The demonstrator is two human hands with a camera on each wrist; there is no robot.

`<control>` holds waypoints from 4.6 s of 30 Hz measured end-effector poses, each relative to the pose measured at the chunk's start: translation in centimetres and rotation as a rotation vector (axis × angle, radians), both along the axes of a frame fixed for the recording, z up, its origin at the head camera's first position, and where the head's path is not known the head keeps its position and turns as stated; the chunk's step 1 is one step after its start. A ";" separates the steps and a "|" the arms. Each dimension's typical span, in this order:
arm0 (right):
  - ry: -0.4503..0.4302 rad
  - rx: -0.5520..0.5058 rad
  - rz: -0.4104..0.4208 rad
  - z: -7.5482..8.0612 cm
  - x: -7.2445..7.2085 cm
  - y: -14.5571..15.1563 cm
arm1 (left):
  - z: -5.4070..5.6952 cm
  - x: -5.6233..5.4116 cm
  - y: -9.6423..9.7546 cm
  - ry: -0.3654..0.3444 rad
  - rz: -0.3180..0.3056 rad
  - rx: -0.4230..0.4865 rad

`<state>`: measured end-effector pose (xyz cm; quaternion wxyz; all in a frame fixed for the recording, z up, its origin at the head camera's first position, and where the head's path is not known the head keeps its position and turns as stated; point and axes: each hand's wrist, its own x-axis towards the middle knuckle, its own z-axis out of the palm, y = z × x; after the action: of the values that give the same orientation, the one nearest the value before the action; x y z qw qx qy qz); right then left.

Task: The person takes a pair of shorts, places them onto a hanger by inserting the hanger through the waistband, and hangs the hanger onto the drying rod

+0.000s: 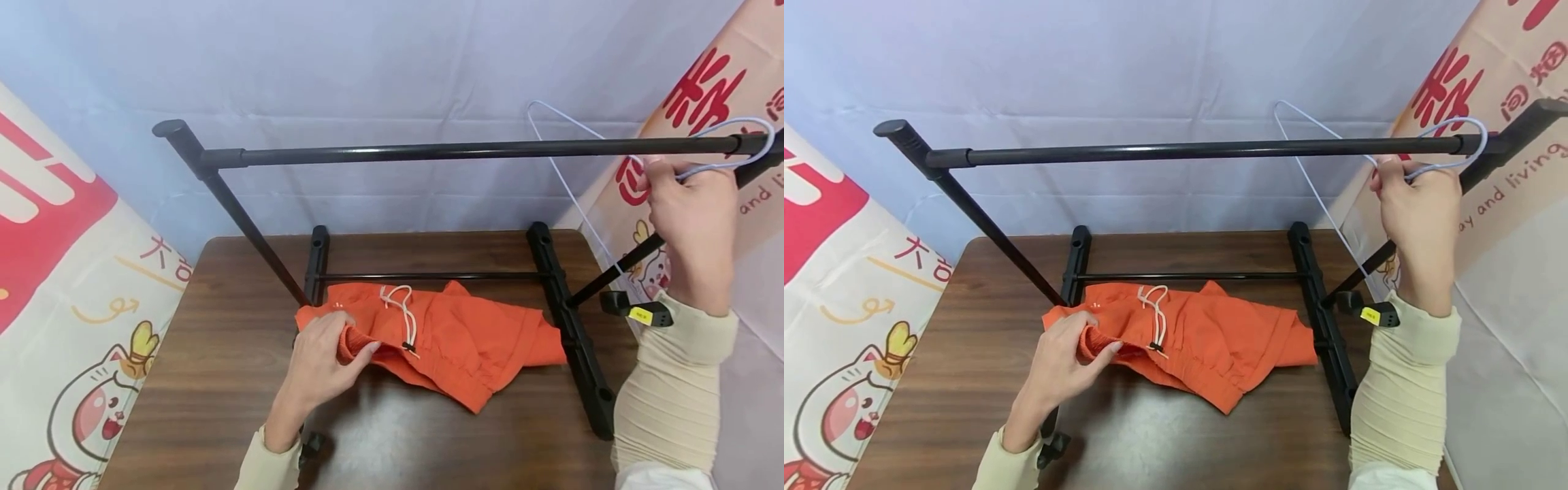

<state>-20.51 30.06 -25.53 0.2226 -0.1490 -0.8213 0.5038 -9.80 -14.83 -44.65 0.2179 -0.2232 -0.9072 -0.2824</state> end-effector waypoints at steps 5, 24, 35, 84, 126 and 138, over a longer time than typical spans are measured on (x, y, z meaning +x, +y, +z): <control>0.029 0.001 0.010 0.3 0.6 -0.5 | -0.4 0.1 0.0 0.022 -0.009 0.004; -0.066 -0.145 0.144 -2.7 5.3 -1.8 | 0.3 0.0 0.0 -0.228 -0.064 0.130; 0.005 -0.456 0.443 -7.2 7.9 -6.0 | 1.0 0.0 0.0 -0.405 -0.001 0.306; 1.152 -0.484 0.944 -15.1 12.7 -21.0 | 1.2 0.2 0.8 -0.483 0.023 0.482; 0.042 0.508 0.940 -12.8 11.3 -12.1 | 4.1 1.4 0.7 -0.118 -0.037 0.416; 0.251 0.297 0.848 -11.1 11.4 -12.9 | 3.5 1.2 0.0 -0.122 -0.234 -0.023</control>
<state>-9.06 17.13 -36.64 0.1135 0.2953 -0.8396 0.4416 -8.64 -14.81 -41.12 0.1252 -0.3123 -0.8898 -0.3083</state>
